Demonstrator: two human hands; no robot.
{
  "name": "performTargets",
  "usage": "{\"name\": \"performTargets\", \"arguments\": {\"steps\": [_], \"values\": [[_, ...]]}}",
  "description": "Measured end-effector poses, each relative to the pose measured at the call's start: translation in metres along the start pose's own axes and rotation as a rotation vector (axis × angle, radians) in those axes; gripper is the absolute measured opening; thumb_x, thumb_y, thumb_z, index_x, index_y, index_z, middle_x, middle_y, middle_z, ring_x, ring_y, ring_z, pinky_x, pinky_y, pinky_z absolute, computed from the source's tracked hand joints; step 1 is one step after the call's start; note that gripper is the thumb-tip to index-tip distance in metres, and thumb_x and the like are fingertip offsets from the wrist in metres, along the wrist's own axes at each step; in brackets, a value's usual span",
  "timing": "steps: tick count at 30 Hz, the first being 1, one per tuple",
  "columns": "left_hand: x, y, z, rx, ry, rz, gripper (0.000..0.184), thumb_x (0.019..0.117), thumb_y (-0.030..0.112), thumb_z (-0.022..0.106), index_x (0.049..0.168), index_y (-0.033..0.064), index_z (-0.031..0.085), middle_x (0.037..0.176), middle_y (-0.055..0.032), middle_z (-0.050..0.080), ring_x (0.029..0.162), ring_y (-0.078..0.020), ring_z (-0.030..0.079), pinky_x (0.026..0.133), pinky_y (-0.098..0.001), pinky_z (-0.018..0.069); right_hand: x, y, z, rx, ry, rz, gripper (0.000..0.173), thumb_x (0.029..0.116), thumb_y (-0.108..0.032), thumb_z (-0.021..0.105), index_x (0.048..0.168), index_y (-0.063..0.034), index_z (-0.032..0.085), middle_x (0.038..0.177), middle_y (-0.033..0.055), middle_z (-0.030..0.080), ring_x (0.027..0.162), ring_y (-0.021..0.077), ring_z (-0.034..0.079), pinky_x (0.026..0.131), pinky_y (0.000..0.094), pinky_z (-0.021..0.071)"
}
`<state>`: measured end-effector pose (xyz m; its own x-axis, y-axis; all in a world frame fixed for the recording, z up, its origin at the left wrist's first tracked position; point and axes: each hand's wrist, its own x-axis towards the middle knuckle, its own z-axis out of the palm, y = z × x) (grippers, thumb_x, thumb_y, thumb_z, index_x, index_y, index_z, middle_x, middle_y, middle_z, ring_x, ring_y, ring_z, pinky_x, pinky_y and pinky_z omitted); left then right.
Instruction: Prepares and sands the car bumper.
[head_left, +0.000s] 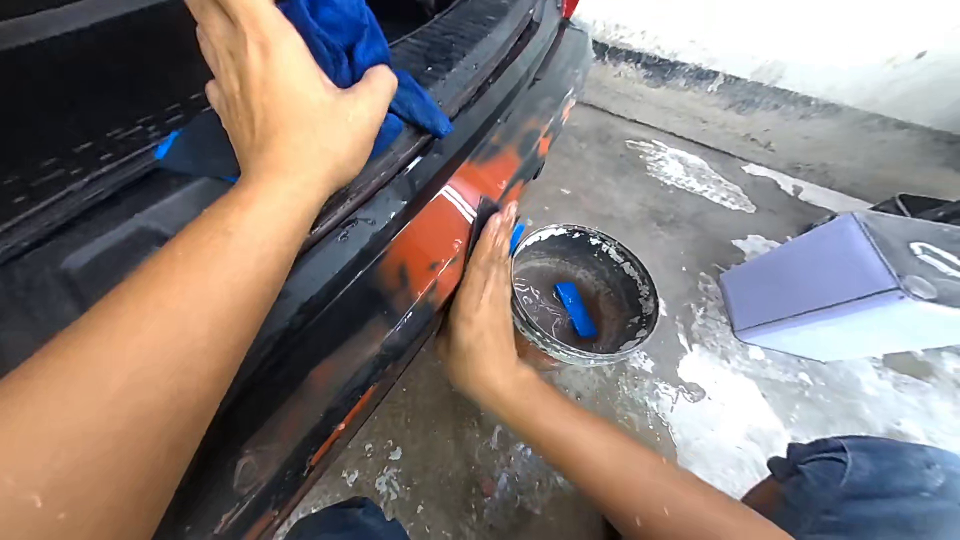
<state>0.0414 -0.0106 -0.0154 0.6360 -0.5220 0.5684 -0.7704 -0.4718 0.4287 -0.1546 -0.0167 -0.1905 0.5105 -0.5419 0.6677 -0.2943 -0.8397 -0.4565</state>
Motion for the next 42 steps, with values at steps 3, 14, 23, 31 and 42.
{"name": "performTargets", "arguments": {"steps": [3, 14, 23, 31, 42], "values": [[0.004, -0.002, -0.001, -0.066, 0.036, 0.057, 0.099, 0.0727, 0.056, 0.073, 0.148, 0.0046, 0.034, 0.145, -0.0221, 0.046, 0.135, -0.0366, 0.046, 0.102, -0.0623, 0.0413, -0.033, -0.017, -0.008, -0.061, -0.116, -0.182, 0.082, 0.0874, -0.001, 0.061, 0.16, 0.0012, 0.025, 0.166, 0.0259, 0.026, 0.156, 0.0358, 0.025, 0.124, 0.0523, 0.0323], [0.009, -0.004, 0.004, -0.038, -0.074, 0.152, 0.109, 0.0605, 0.074, 0.077, 0.147, 0.0152, 0.046, 0.138, -0.0124, 0.06, 0.135, -0.029, 0.052, 0.109, -0.0598, 0.0409, -0.03, -0.012, -0.01, -0.086, -0.1, -0.242, 0.052, 0.0999, -0.008, 0.055, 0.151, -0.0041, 0.045, 0.156, 0.0153, 0.049, 0.148, 0.0278, 0.044, 0.119, 0.0473, 0.0408], [0.01, -0.007, 0.004, -0.061, -0.081, 0.174, 0.101, 0.0616, 0.07, 0.079, 0.14, 0.0131, 0.051, 0.13, -0.0102, 0.063, 0.128, -0.023, 0.057, 0.107, -0.0537, 0.0447, -0.035, -0.018, -0.006, -0.07, -0.082, -0.257, 0.05, 0.1009, -0.01, 0.055, 0.15, -0.0064, 0.047, 0.158, 0.0141, 0.047, 0.149, 0.0273, 0.042, 0.12, 0.0464, 0.0399], [0.006, -0.005, 0.003, -0.056, -0.068, 0.167, 0.096, 0.0631, 0.067, 0.077, 0.138, 0.0129, 0.051, 0.127, -0.0122, 0.064, 0.124, -0.0258, 0.059, 0.103, -0.056, 0.0452, 0.043, 0.106, -0.023, 0.273, 0.281, 0.254, 0.065, 0.0978, -0.006, 0.041, 0.159, 0.0074, 0.024, 0.166, 0.0236, 0.029, 0.157, 0.0265, 0.026, 0.13, 0.0414, 0.0227], [0.012, -0.021, 0.011, -0.012, -0.131, 0.188, 0.111, 0.0556, 0.077, 0.083, 0.144, 0.0195, 0.048, 0.128, -0.0085, 0.064, 0.121, -0.0204, 0.062, 0.102, -0.0529, 0.0509, 0.084, 0.136, 0.016, -0.058, 0.141, 0.024, 0.097, 0.0745, 0.001, 0.066, 0.159, 0.0095, 0.019, 0.167, 0.0274, 0.023, 0.157, 0.0364, 0.02, 0.126, 0.0551, 0.0253]]}}
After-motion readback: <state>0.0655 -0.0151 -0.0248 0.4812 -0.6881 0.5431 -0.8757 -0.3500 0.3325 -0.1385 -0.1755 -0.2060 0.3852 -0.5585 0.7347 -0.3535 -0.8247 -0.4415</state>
